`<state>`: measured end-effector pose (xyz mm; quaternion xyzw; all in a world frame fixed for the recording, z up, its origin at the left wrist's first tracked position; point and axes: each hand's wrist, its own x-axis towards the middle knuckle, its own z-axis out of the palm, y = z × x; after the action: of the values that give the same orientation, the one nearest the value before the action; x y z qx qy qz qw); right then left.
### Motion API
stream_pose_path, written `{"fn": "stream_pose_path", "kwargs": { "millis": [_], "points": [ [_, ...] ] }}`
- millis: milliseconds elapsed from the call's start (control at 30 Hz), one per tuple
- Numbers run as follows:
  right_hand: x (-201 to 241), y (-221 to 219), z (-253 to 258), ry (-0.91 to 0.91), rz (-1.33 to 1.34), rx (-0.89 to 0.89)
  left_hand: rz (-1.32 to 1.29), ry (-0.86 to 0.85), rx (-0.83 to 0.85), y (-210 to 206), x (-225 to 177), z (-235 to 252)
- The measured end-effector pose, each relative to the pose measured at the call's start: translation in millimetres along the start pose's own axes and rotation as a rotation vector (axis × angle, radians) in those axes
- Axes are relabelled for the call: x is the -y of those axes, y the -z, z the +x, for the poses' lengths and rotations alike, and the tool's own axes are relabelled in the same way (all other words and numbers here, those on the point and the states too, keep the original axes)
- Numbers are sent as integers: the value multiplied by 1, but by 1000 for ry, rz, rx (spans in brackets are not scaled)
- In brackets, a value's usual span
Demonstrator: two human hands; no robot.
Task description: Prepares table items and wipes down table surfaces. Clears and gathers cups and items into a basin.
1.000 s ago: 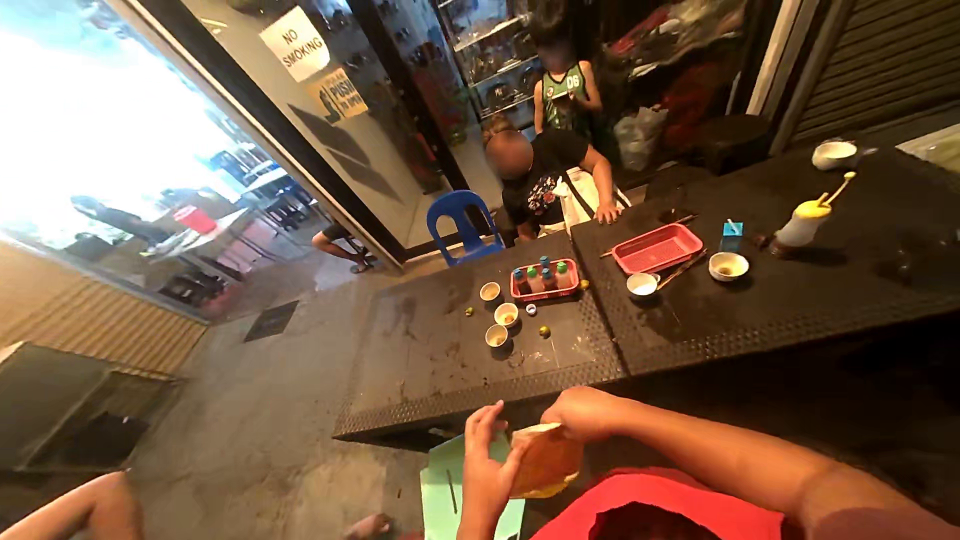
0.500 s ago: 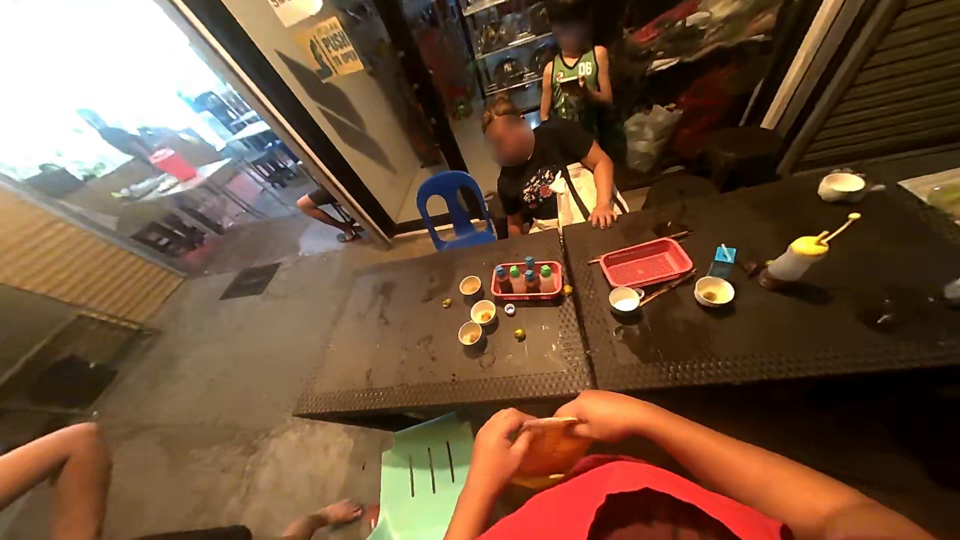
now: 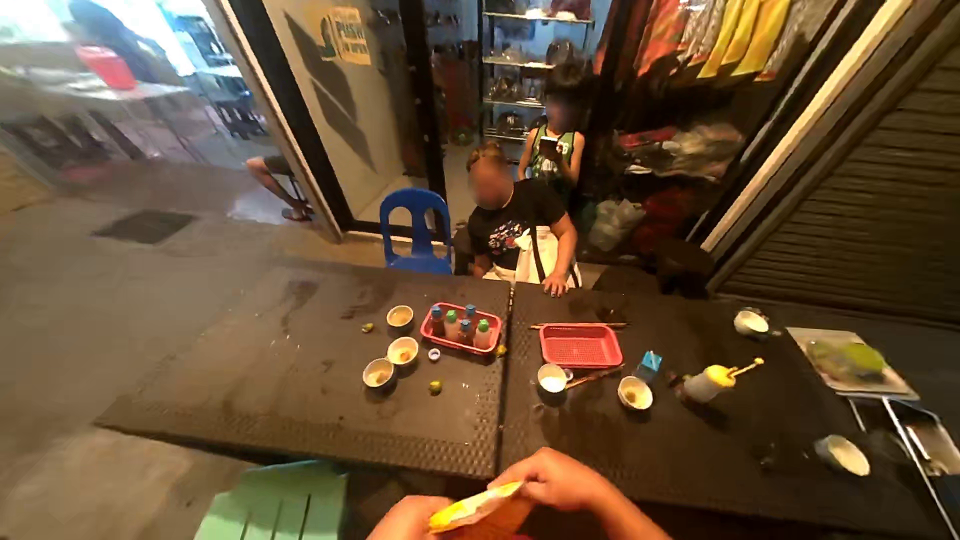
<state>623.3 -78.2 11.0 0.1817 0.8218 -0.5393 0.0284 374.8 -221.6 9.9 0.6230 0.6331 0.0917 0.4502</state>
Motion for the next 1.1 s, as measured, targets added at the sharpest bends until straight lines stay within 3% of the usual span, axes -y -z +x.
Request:
{"fn": "stream_pose_path", "kwargs": {
  "millis": [100,167,233,367,467,767,833,900,967,1100],
  "points": [
    [-26,1,-3,26,386,-13,-62,14,-57,0,2,-1],
    [-44,0,0,44,660,-47,-212,69,-180,-3,10,-1],
    [-48,1,9,48,732,-7,-391,131,-320,-2,14,-4],
    [-20,-16,42,-58,643,-27,-758,205,-491,3,7,-4],
    [-2,-25,65,-105,628,-172,-743,262,-462,11,10,-5],
    [18,-19,111,-121,550,-238,-873,69,-412,61,80,2],
    [34,-18,131,-159,498,-252,-998,-1,-492,83,93,8],
    [47,-16,152,-176,451,-250,-1069,32,-608,113,90,14],
    [58,-9,171,-148,423,-267,-1001,56,-676,143,92,18],
    [85,21,201,7,130,-606,-489,-135,-641,191,122,14]
  ]
}}
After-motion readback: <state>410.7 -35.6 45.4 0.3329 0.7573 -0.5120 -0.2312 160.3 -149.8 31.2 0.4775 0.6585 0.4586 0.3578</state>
